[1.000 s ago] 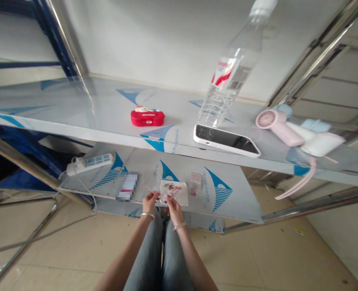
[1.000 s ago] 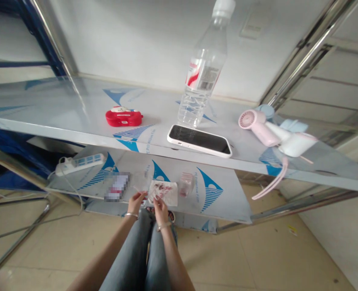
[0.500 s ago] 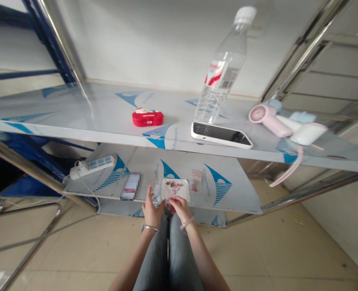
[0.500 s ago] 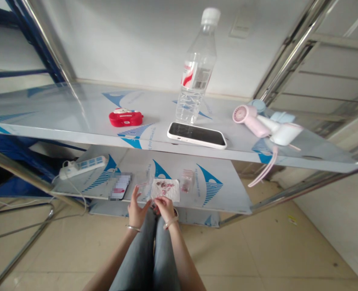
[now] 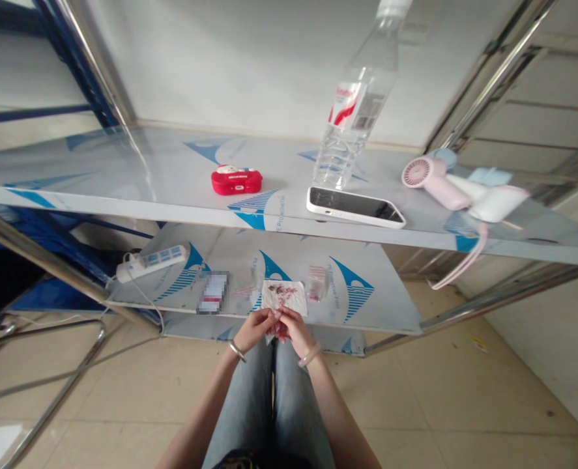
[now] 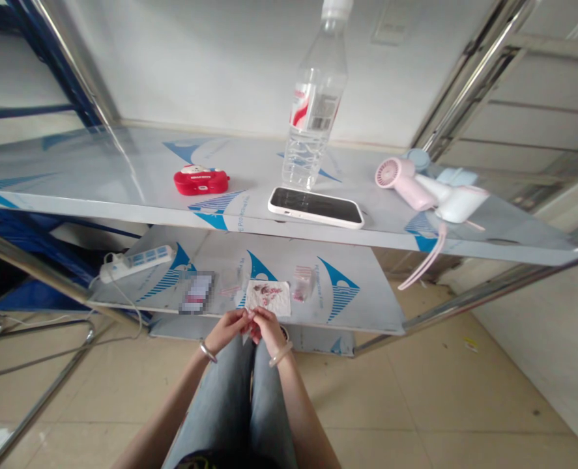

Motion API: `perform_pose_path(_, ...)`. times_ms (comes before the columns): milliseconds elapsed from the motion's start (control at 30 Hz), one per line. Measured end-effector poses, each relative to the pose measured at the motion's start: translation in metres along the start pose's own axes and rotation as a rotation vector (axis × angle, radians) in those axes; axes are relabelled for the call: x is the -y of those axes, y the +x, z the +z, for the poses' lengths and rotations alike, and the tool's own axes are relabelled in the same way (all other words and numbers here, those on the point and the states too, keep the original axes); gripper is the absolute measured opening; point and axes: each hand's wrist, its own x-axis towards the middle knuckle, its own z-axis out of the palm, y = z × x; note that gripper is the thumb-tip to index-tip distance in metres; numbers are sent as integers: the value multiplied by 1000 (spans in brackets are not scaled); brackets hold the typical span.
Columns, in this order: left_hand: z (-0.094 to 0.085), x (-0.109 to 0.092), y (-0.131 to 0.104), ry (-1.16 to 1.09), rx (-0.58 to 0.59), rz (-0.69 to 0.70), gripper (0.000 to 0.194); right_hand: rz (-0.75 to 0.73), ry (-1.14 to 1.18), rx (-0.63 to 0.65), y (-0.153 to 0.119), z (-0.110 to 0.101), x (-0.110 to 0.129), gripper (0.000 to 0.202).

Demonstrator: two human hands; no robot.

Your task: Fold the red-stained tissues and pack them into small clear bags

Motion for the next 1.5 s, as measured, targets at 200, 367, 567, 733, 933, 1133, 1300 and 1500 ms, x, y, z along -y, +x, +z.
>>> perform_pose_path(200,1,13,-1,-27,-39,-66,43,10,20,-19,-6,-1,11,25)
perform_pose_path(367,3,4,-4,-35,-25,-57,44,-34,-17,26,-10,-1,16,24)
perform_pose_path(567,1,-8,-4,23,87,-48,47,-11,-23,54,-13,-6,21,25)
perform_pose_path(733,-3,-8,-6,-35,50,-14,41,-25,-37,89,-19,-5,24,26)
perform_pose_path(933,-8,-12,-12,2,161,-35,40,-5,-10,99,-24,-2,20,31)
perform_pose_path(1133,1,-17,-12,3,113,-28,43,-26,25,47,-28,0,21,35)
perform_pose_path(1300,4,-15,-9,20,81,1,45,-69,34,31,-30,4,23,38)
perform_pose_path(1500,0,-13,-9,112,26,-3,37,-235,-202,-34,-23,1,14,33)
